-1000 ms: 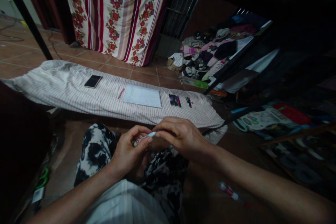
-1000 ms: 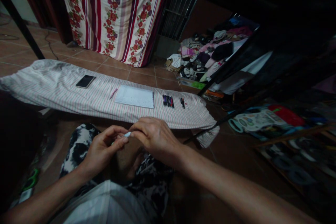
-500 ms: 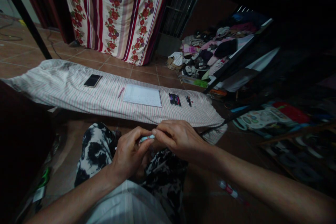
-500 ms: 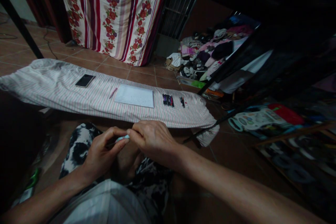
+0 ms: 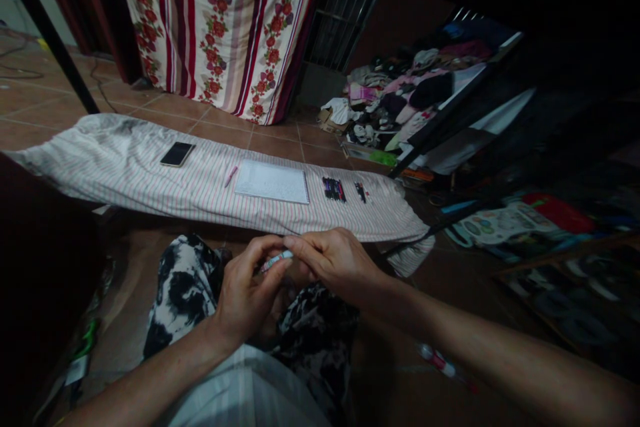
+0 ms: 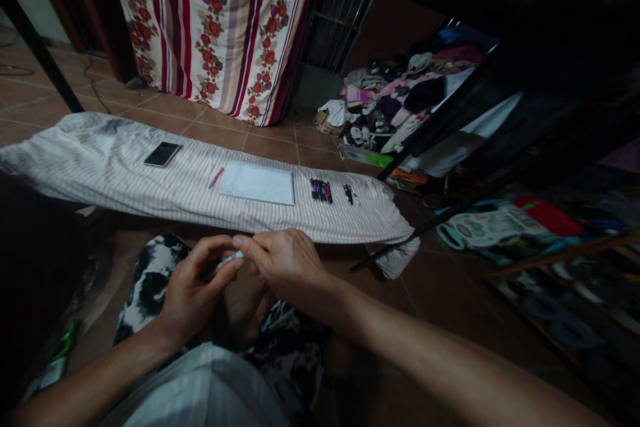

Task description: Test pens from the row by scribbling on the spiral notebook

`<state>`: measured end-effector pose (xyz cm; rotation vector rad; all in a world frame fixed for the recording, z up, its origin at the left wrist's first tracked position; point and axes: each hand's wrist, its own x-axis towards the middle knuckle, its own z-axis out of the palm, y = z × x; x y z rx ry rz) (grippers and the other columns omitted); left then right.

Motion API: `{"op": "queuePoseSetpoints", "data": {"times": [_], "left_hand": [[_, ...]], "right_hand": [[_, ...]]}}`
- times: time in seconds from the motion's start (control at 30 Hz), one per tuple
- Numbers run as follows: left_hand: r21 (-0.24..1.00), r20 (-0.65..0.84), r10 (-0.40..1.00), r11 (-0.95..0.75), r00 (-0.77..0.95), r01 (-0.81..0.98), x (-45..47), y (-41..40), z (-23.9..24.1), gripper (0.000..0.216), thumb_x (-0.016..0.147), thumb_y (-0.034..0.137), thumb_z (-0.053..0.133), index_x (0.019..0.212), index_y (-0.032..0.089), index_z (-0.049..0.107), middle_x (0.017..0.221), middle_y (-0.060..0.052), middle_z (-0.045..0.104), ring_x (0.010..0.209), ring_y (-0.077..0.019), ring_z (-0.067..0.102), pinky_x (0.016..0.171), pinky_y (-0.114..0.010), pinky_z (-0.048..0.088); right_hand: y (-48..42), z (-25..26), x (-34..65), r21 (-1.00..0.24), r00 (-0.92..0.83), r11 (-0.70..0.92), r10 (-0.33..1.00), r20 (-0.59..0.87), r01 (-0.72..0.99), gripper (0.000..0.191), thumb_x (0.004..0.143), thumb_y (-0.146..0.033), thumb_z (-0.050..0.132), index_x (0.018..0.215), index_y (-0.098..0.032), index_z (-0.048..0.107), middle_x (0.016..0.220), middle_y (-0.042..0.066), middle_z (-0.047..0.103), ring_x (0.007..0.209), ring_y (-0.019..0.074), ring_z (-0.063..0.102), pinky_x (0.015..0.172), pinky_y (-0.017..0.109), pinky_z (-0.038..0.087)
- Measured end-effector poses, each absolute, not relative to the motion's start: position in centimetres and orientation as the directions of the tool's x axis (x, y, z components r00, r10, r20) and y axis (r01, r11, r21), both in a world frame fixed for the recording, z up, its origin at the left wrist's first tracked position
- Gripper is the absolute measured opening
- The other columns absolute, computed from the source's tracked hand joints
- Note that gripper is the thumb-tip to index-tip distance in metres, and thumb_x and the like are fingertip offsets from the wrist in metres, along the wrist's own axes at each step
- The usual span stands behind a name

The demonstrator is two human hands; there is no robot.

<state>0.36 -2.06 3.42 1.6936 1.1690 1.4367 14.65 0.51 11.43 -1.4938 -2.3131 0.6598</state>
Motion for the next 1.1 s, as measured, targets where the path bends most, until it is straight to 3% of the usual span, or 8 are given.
{"op": "queuePoseSetpoints", "data": {"times": [0.4, 0.53, 0.67, 1.1], "left_hand": [[0.962, 0.258, 0.966, -0.257, -0.004, 0.092, 0.4, -1.9, 4.0, 0.014, 0.078, 0.026, 0.057, 0.09, 0.02, 0.06, 0.081, 0.0, 0.063, 0.073, -0.0122, 0.058, 0.067, -0.021, 0.046], [0.984, 0.179, 0.984, -0.179, -0.025, 0.008, 0.4, -1.6, 4.0, 0.016, 0.077, 0.028, 0.058, 0.089, 0.019, 0.06, 0.076, 0.0, 0.061, 0.068, -0.0116, 0.055, 0.063, -0.021, 0.044], [0.99, 0.107, 0.994, -0.106, 0.003, -0.089, 0.4, -1.4, 4.2, 0.017, 0.076, 0.028, 0.059, 0.088, 0.017, 0.059, 0.071, 0.001, 0.059, 0.062, -0.01, 0.053, 0.059, -0.02, 0.043], [0.965, 0.048, 0.991, -0.013, 0.128, -0.263, 0.5, -1.4, 4.4, 0.022, 0.074, 0.027, 0.061, 0.092, 0.015, 0.056, 0.07, 0.002, 0.059, 0.056, -0.0073, 0.053, 0.057, -0.019, 0.042]], "right_hand": [[0.5, 11.4, 14.9, -0.617, -0.405, 0.303, 0.914, -0.027, 0.726, 0.053, 0.089, -0.047, 0.028, 0.06, -0.016, 0.06, 0.053, 0.0, 0.057, 0.052, 0.0102, 0.053, 0.049, 0.021, 0.033], [0.5, 11.5, 15.2, -0.608, -0.375, 0.36, 0.921, 0.108, 0.708, 0.035, 0.088, -0.04, 0.037, 0.082, -0.017, 0.063, 0.069, 0.001, 0.061, 0.065, 0.0124, 0.056, 0.057, 0.022, 0.04], [0.7, 10.8, 15.8, -0.693, -0.394, 0.402, 0.901, 0.182, 0.598, 0.025, 0.084, -0.03, 0.05, 0.106, -0.021, 0.058, 0.087, 0.002, 0.064, 0.077, 0.0128, 0.059, 0.067, 0.023, 0.045], [0.9, 10.8, 16.0, -0.635, -0.512, 0.569, 0.805, 0.3, 0.523, 0.012, 0.078, -0.015, 0.058, 0.086, -0.018, 0.067, 0.081, 0.003, 0.066, 0.077, 0.0123, 0.061, 0.07, 0.023, 0.047]]}}
